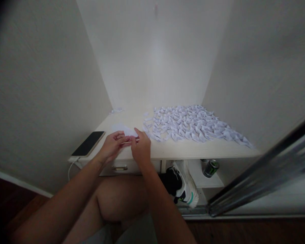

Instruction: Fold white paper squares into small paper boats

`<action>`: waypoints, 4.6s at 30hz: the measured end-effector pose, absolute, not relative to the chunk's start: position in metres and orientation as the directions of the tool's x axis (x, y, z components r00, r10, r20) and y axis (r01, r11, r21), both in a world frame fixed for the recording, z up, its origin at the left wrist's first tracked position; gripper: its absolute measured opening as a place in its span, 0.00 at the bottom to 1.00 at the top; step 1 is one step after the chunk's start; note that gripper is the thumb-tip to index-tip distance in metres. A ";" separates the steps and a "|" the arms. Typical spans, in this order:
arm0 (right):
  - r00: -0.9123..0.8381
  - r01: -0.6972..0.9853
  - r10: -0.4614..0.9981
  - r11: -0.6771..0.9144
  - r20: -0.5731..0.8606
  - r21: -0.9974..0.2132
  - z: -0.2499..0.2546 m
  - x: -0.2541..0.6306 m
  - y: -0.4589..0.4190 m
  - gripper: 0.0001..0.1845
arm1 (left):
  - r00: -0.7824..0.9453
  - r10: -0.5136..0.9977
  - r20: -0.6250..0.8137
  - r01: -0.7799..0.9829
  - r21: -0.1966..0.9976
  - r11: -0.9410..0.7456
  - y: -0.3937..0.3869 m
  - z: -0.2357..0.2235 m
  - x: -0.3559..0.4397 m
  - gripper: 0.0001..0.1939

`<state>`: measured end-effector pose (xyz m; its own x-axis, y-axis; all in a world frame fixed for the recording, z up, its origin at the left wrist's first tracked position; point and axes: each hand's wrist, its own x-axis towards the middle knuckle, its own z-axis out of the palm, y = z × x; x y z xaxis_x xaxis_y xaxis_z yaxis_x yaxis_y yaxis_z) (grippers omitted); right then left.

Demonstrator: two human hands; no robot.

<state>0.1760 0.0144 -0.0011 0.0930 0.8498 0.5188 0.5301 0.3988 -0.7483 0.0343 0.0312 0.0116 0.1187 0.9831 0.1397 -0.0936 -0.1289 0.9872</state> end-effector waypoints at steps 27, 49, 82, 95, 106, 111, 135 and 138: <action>0.044 0.304 0.854 0.483 0.519 -0.821 -0.001 0.183 0.018 0.11 | 0.150 0.978 0.144 -0.260 0.960 -0.102 0.023 -0.002 0.037 0.15; -0.247 -0.337 0.948 0.110 0.201 -0.935 0.001 0.206 0.017 0.10 | 0.395 0.917 0.055 -0.310 0.948 0.077 0.025 0.004 0.018 0.17; -0.166 -0.011 0.937 0.311 0.308 -0.950 0.003 0.202 0.015 0.07 | 0.209 0.977 0.040 -0.366 0.930 0.040 0.025 0.003 0.024 0.24; -0.143 0.029 0.917 0.379 0.372 -0.925 -0.001 0.200 0.017 0.07 | 0.180 0.981 0.069 -0.239 0.971 -0.025 0.024 -0.002 0.025 0.17; -0.126 -0.047 0.959 0.252 0.256 -0.967 -0.003 0.197 0.018 0.17 | 0.151 0.986 0.075 -0.158 0.986 -0.051 0.024 -0.001 0.028 0.18; -0.092 0.080 0.957 0.283 0.275 -0.956 -0.005 0.197 0.019 0.13 | 0.188 0.980 0.061 -0.107 0.993 -0.041 0.023 -0.002 0.024 0.18; -0.034 0.250 0.955 0.293 0.294 -0.923 -0.005 0.193 0.019 0.11 | 0.114 0.982 0.151 -0.135 0.982 -0.136 0.021 0.000 0.026 0.16; -0.037 0.258 0.957 0.286 0.286 -0.923 -0.005 0.194 0.018 0.13 | 0.132 0.985 0.111 -0.042 0.993 -0.106 0.021 0.001 0.026 0.17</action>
